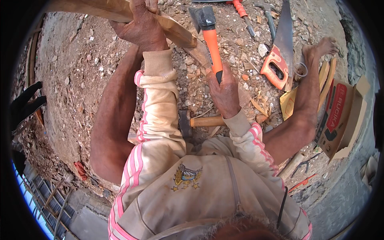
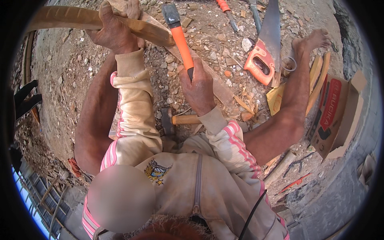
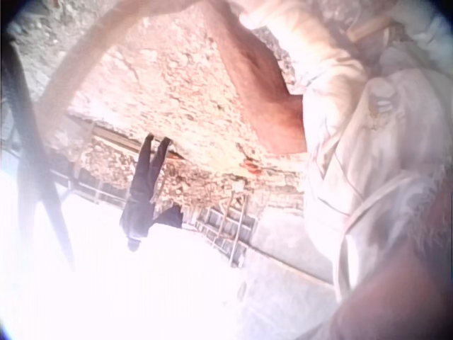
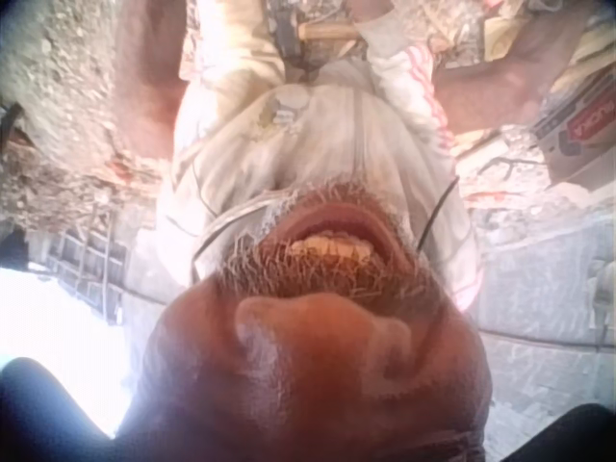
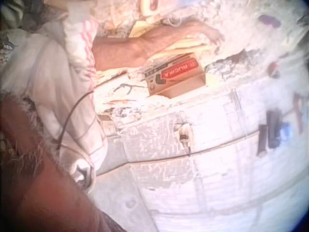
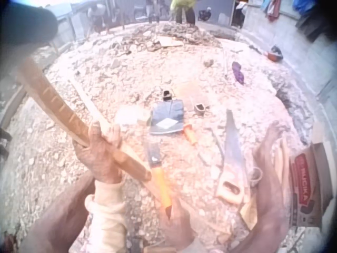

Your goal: The person sits on the ground and uses a small axe to chip and shape a curved piece of wood. They repeatedly strike the wood to remove shavings and refine its form, occasionally adjusting their grip and the wood's position.

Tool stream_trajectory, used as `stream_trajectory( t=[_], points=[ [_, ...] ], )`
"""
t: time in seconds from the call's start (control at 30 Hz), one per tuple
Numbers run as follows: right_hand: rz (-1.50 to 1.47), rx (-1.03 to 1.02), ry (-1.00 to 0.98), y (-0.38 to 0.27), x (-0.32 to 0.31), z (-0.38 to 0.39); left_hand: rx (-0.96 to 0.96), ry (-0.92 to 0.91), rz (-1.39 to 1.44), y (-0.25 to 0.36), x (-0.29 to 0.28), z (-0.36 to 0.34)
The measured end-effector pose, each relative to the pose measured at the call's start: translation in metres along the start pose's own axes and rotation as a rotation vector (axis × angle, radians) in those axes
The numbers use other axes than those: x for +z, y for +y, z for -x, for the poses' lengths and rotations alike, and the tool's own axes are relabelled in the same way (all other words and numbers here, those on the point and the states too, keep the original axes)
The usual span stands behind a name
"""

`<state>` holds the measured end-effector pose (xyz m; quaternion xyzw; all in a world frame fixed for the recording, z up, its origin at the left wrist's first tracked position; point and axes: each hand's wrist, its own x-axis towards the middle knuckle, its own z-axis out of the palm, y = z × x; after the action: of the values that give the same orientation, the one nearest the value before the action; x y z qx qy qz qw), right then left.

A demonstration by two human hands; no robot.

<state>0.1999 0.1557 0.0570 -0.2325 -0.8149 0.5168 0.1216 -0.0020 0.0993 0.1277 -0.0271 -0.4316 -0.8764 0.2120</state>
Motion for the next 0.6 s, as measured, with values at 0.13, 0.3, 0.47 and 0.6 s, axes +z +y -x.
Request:
stream_trajectory(
  t=[0.13,0.3,0.47,0.6],
  points=[
    [0.036,-0.004,-0.048,-0.003,-0.001,-0.004,0.007,-0.048,-0.037,-0.001,-0.015,-0.002],
    [-0.085,0.014,0.085,-0.046,-0.012,-0.012,0.019,0.033,0.003,0.004,-0.005,0.002],
    [0.119,0.046,-0.051,0.005,0.003,-0.008,0.125,-0.045,0.032,-0.005,-0.005,-0.002],
    [-0.016,0.086,-0.004,-0.027,-0.015,-0.007,0.22,-0.247,0.027,-0.02,-0.03,-0.004]
  ],
)
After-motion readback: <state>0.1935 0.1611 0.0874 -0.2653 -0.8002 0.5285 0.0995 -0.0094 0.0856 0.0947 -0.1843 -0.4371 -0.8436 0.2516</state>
